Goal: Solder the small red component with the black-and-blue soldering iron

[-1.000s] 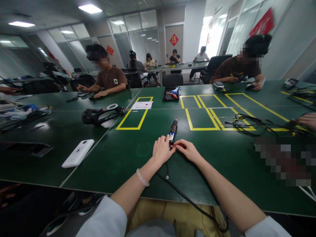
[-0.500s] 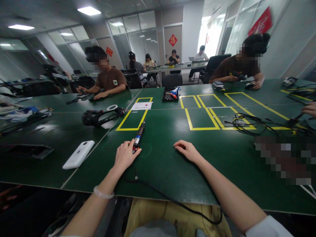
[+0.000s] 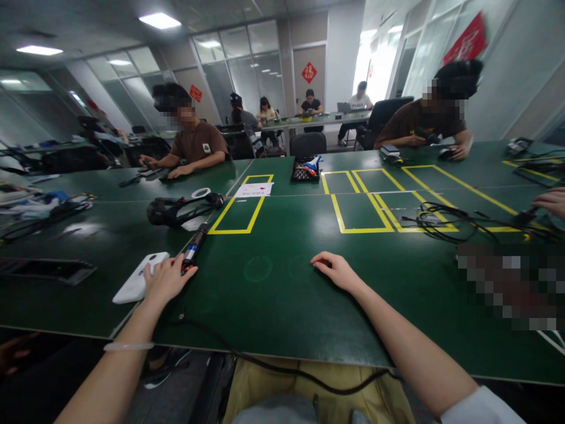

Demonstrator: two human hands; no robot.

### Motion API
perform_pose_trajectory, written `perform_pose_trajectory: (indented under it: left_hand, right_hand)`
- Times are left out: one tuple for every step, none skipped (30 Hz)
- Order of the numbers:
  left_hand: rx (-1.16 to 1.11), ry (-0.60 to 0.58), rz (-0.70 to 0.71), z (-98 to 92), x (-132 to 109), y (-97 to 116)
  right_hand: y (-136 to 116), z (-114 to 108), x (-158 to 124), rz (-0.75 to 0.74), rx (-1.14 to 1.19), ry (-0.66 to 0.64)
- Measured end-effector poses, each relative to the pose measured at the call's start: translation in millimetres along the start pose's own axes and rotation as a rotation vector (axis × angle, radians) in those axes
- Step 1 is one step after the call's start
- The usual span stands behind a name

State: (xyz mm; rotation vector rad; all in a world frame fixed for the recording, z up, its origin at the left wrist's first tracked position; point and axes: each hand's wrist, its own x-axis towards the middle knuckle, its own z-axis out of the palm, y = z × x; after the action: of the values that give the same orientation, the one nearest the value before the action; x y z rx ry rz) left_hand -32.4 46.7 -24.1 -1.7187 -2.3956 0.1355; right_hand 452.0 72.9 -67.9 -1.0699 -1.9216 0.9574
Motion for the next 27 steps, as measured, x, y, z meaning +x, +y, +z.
perform_pose_trajectory:
  left_hand:
    - [0.018, -0.005, -0.012, -0.7, 0.6, -2.2]
    - [0.039, 0.001, -0.021, -1.4, 0.3, -3.3]
    - [0.063, 0.025, -0.029, -2.0, -0.9, -3.4]
    - [0.087, 0.063, -0.030, -2.5, -3.1, -2.5]
    - [0.106, 0.113, -0.023, -3.1, -6.1, -1.0]
    - [0.118, 0.161, -0.003, -3.7, -9.6, 1.0]
    - [0.122, 0.200, 0.025, -4.6, -13.3, 3.0]
    - [0.119, 0.223, 0.055, -5.7, -16.8, 5.0]
    - [0.112, 0.230, 0.077, -7.2, -19.7, 6.7]
    - [0.102, 0.229, 0.085, -9.1, -21.8, 8.4]
    - [0.089, 0.228, 0.077, -11.6, -23.1, 10.4]
    - [0.071, 0.230, 0.060, -14.5, -23.5, 13.0]
    - [0.044, 0.236, 0.033, -17.9, -23.4, 17.0]
    - [0.000, 0.238, 0.005, -21.7, -22.8, 22.8]
    - [-0.066, 0.233, -0.016, -25.7, -22.4, 31.0]
    - [-0.160, 0.220, -0.019, -30.0, -22.3, 42.0]
    - [-0.280, 0.197, -0.002, -34.4, -22.8, 55.9]
    - [-0.419, 0.163, 0.038, -38.8, -24.1, 72.7]
    - [-0.573, 0.121, 0.103, -43.1, -26.3, 92.0]
    - [-0.726, 0.073, 0.186, -47.1, -29.3, 113.3]
    - [-0.870, 0.002, 0.269, -50.6, -32.7, 135.7]
    - [-1.003, -0.074, 0.351, -53.5, -36.5, 158.6]
    - [-1.105, -0.166, 0.428, -55.5, -40.2, 180.9]
    - [-1.184, -0.249, 0.497, -56.6, -43.9, 202.0]
    - [-1.263, -0.330, 0.542, -56.7, -47.2, 221.1]
    - [-1.335, -0.405, 0.574, -55.8, -50.3, 237.9]
    - [-1.387, -0.476, 0.601, -54.2, -53.1, 251.9]
  right_hand:
    - [0.4, 0.1, 0.1, 0.000, 0.003, -0.001]
    - [0.9, 0.3, 0.3, -0.002, 0.005, -0.002]
    - [1.5, 0.6, 0.5, -0.006, 0.006, -0.002]
    - [2.1, 1.0, 0.6, -0.010, 0.005, -0.001]
    - [2.7, 1.4, 0.7, -0.013, 0.003, 0.000]
    - [3.1, 1.8, 0.8, -0.017, 0.002, 0.000]
    - [3.5, 2.1, 0.8, -0.019, 0.000, 0.001]
    - [3.6, 2.4, 0.8, -0.020, -0.003, 0.001]
    - [3.6, 2.6, 0.8, -0.019, -0.005, -0.001]
    - [3.5, 2.7, 0.8, -0.017, -0.007, 0.000]
    - [3.3, 2.8, 0.8, -0.016, -0.010, 0.000]
    - [3.0, 2.8, 0.9, -0.012, -0.013, -0.001]
    - [2.7, 2.9, 1.0, -0.010, -0.016, -0.003]
    - [2.5, 3.0, 1.1, -0.009, -0.017, -0.004]
    - [2.4, 3.1, 1.2, -0.010, -0.017, -0.006]
    - [2.4, 3.3, 1.2, -0.013, -0.015, -0.008]
    - [2.4, 3.4, 1.2, -0.015, -0.011, -0.008]
    - [2.3, 3.4, 1.2, -0.016, -0.007, -0.008]
    - [2.2, 3.4, 1.1, -0.015, -0.002, -0.008]
    - [1.9, 3.2, 1.0, -0.010, 0.005, -0.009]
    - [1.4, 2.9, 0.9, -0.004, 0.012, -0.011]
    - [0.7, 2.5, 0.9, 0.004, 0.020, -0.015]
    - [-0.2, 2.0, 1.0, 0.015, 0.035, -0.021]
    - [-1.4, 1.6, 1.1, 0.027, 0.059, -0.027]
    - [-2.7, 1.3, 1.4, 0.039, 0.095, -0.032]
    - [-4.1, 1.1, 1.7, 0.050, 0.140, -0.036]
    - [-5.5, 1.1, 2.1, 0.059, 0.194, -0.037]
